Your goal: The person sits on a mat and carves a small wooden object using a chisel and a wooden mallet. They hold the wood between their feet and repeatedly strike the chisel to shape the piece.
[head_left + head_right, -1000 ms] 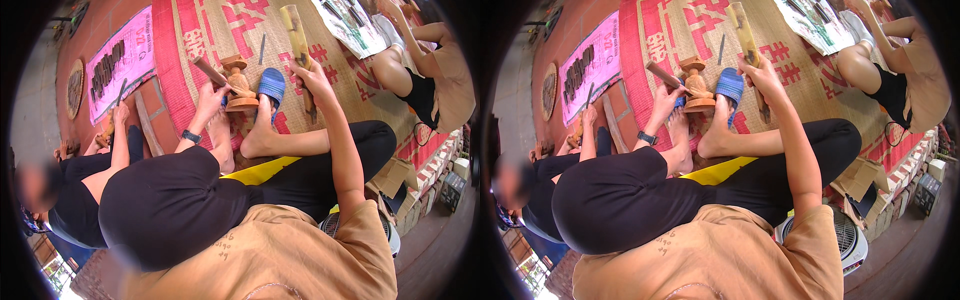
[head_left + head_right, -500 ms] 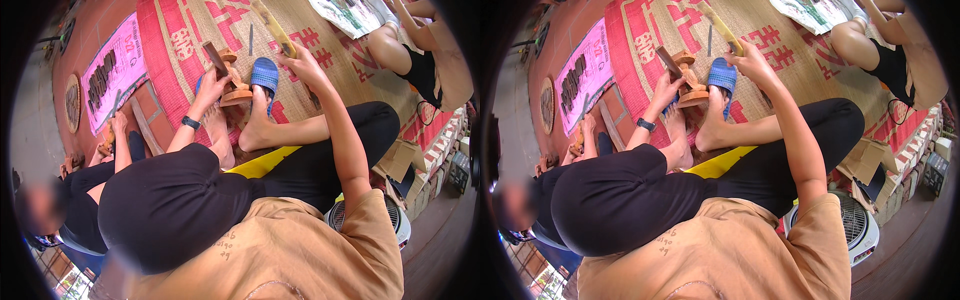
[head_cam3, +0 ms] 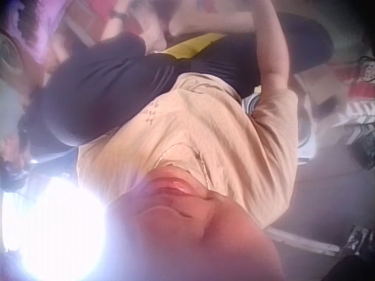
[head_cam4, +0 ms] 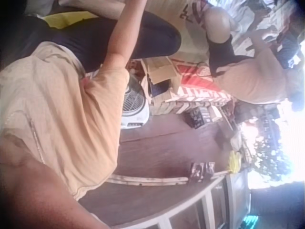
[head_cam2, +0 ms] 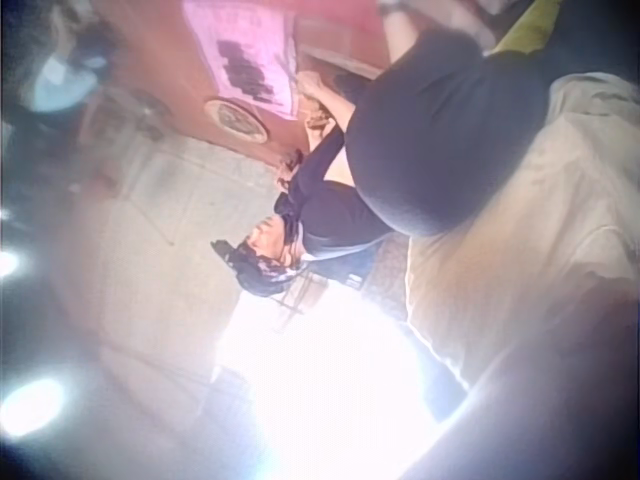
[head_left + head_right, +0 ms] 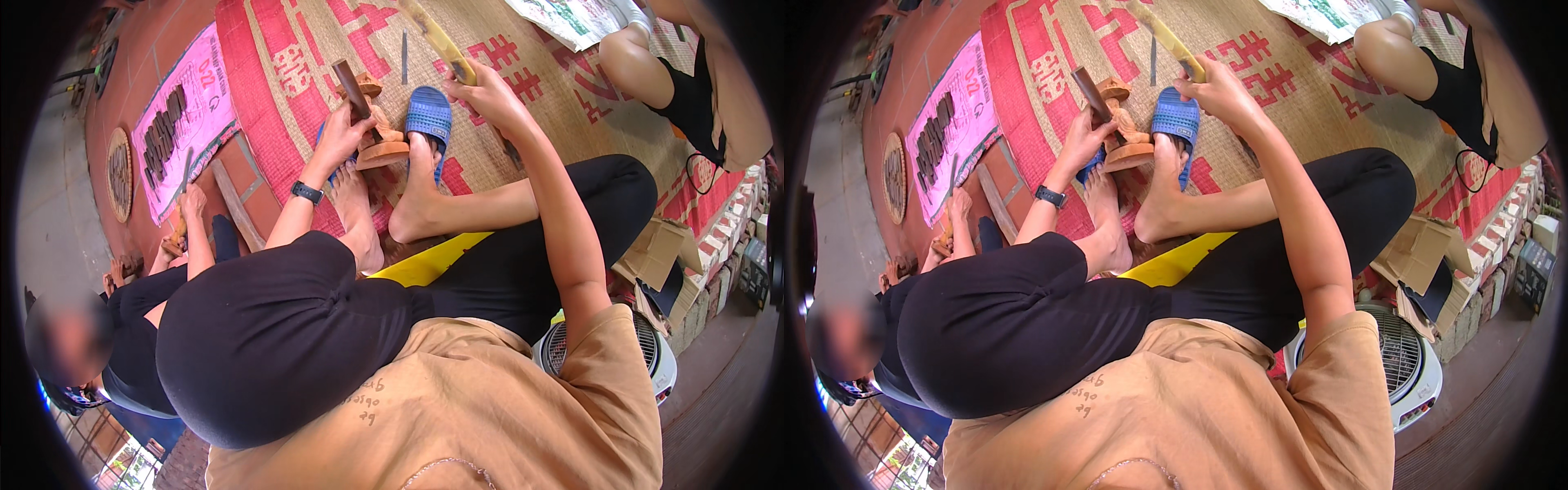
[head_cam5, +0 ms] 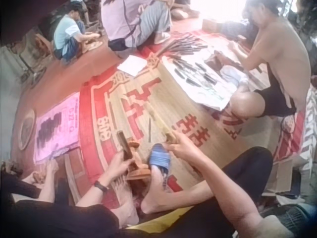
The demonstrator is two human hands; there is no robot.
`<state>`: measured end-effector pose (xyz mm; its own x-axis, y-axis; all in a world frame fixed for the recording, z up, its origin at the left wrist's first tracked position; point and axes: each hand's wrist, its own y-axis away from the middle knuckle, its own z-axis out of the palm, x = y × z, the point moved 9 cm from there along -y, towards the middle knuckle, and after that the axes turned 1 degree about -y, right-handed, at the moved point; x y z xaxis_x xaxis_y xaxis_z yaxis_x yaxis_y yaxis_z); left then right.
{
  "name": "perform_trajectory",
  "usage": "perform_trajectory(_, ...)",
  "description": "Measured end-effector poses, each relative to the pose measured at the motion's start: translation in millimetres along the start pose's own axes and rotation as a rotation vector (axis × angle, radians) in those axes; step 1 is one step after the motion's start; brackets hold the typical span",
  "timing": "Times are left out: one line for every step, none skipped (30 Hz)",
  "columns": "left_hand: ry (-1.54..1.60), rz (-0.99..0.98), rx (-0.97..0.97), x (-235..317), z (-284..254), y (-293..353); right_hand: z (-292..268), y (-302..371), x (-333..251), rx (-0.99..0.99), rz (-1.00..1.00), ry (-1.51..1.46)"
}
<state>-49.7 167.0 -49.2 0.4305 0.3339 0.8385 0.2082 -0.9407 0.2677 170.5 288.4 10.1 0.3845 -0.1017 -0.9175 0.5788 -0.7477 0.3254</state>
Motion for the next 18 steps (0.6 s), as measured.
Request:
perform_trajectory(-0.031, 0.017, -0.001, -7, -1, -3, 1, -1, 1, -0.005, 0.005, 0.003)
perform_trajectory(-0.054, 0.034, 0.000, -4, -1, -3, 1, -3, 2, -0.008, 0.011, 0.008)
perform_trajectory(-0.078, 0.050, 0.001, -3, -1, -4, 2, -6, 0, -0.036, -0.017, 0.048)
perform_trajectory(-0.094, 0.063, 0.005, -1, -2, -3, 3, -11, -1, -0.065, -0.045, 0.088)
perform_trajectory(-0.111, 0.082, 0.007, 7, -1, -3, 3, -15, -5, -0.089, -0.073, 0.129)
perform_trajectory(-0.110, 0.056, 0.001, 11, 0, -2, 2, -19, -10, -0.107, -0.102, 0.209)
perform_trajectory(-0.110, 0.031, -0.005, 15, 2, -2, 0, -24, -15, -0.125, -0.130, 0.290)
perform_trajectory(-0.111, 0.002, -0.006, 16, 1, 0, 0, -28, -22, -0.147, -0.162, 0.369)
perform_trajectory(-0.133, 0.025, 0.000, 14, 1, -1, 1, -32, -29, -0.171, -0.207, 0.403)
perform_trajectory(-0.155, 0.049, 0.006, 9, 2, -2, -1, -34, -37, -0.110, -0.278, 0.484)
perform_trajectory(-0.176, 0.072, 0.009, 14, 3, -3, -4, -34, -44, -0.046, -0.345, 0.564)
perform_trajectory(-0.203, 0.073, 0.013, 16, 4, -3, -7, -34, -52, 0.019, -0.412, 0.643)
perform_trajectory(-0.230, 0.075, 0.017, 19, 5, -2, -9, -38, -50, -0.006, -0.370, 0.640)
perform_trajectory(-0.260, 0.073, 0.022, 22, 4, 0, -9, -39, -51, 0.003, -0.369, 0.603)
perform_trajectory(-0.218, 0.059, 0.047, 17, 3, 1, -10, -40, -52, 0.014, -0.368, 0.567)
perform_trajectory(-0.175, 0.046, 0.071, 8, 2, 1, -11, -40, -52, 0.025, -0.366, 0.530)
perform_trajectory(-0.133, 0.030, 0.093, 4, 0, 3, -11, -39, -49, 0.026, -0.358, 0.484)
perform_trajectory(-0.112, 0.025, 0.095, 0, 0, 2, -12, -38, -47, 0.028, -0.351, 0.438)
